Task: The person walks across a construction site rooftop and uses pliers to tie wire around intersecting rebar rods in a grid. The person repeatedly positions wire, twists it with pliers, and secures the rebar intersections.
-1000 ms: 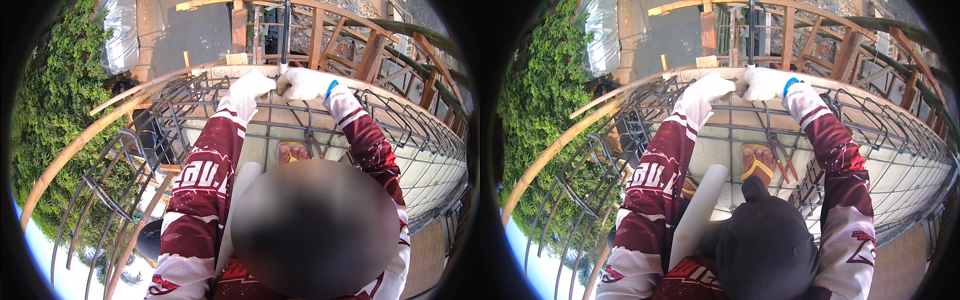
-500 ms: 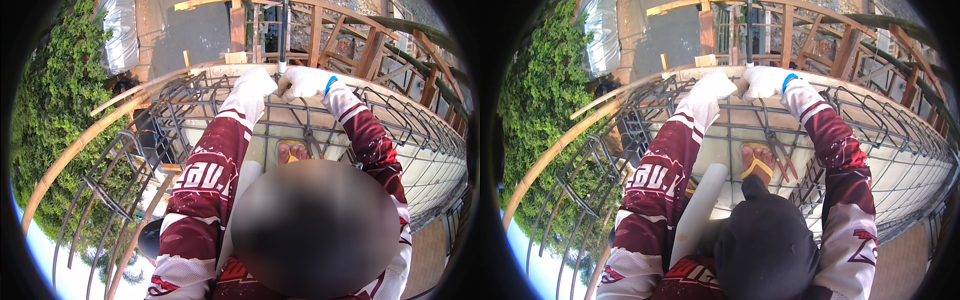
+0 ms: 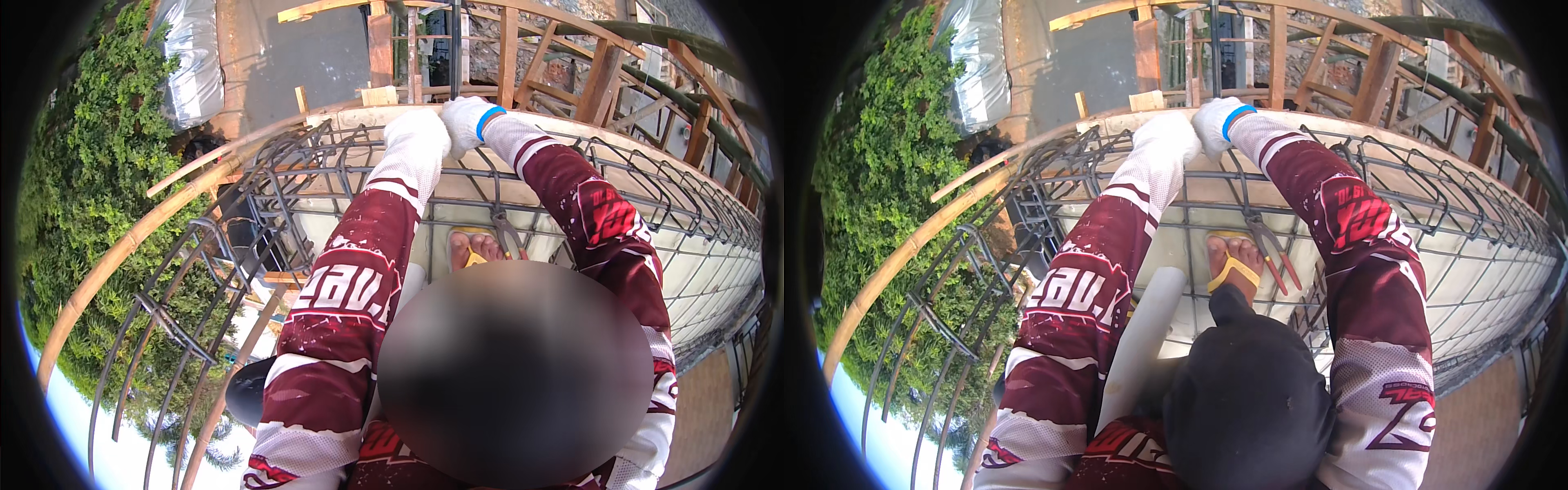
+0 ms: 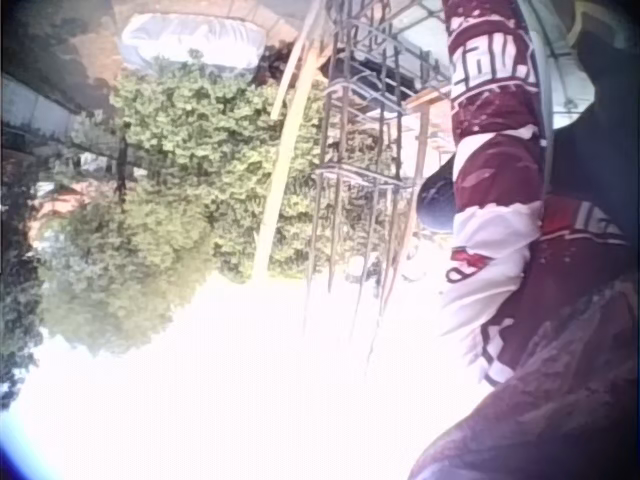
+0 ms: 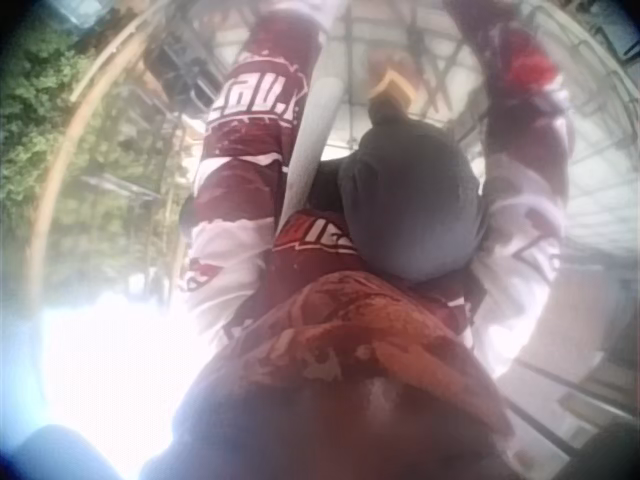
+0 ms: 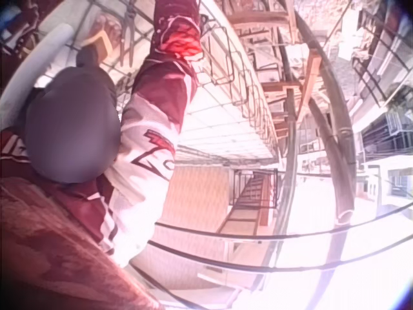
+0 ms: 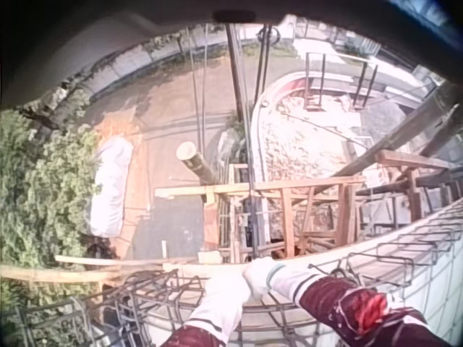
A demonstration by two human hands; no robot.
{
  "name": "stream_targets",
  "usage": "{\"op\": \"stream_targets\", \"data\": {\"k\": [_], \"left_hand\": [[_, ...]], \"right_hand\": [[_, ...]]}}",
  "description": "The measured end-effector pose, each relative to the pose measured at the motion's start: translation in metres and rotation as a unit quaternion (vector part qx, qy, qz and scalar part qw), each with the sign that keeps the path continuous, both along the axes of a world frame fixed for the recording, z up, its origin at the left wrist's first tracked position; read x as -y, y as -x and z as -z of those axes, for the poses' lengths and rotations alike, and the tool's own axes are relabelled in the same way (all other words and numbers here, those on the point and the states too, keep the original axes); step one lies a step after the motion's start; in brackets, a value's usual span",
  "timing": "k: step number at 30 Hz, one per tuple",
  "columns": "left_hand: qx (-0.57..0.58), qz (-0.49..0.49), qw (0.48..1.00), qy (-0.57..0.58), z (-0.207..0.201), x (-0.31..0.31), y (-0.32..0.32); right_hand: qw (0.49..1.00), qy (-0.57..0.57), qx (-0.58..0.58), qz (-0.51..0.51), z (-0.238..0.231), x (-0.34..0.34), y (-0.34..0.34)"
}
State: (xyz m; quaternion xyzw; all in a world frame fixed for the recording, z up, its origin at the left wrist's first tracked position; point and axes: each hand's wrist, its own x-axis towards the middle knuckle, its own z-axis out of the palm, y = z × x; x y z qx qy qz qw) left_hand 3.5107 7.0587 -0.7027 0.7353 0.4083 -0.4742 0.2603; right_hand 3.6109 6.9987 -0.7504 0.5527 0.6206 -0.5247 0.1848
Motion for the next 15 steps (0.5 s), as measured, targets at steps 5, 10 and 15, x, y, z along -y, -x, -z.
{"op": "stream_targets", "data": {"k": [5,10,15], "left_hand": [[-0.009,-0.013,1.0,-0.001,0.0,0.0,0.0],[-0.009,-0.012,1.0,0.007,-0.006,-0.001,-0.001],[0.006,-0.026,1.0,0.004,-0.009,-0.001,-0.001]], "right_hand": [[1.0,-0.006,0.015,0.01,0.011,0.005,0.01],[0.995,0.08,-0.044,0.03,0.028,0.005,0.001],[0.968,0.126,-0.172,0.135,0.039,0.011,-0.021]]}}
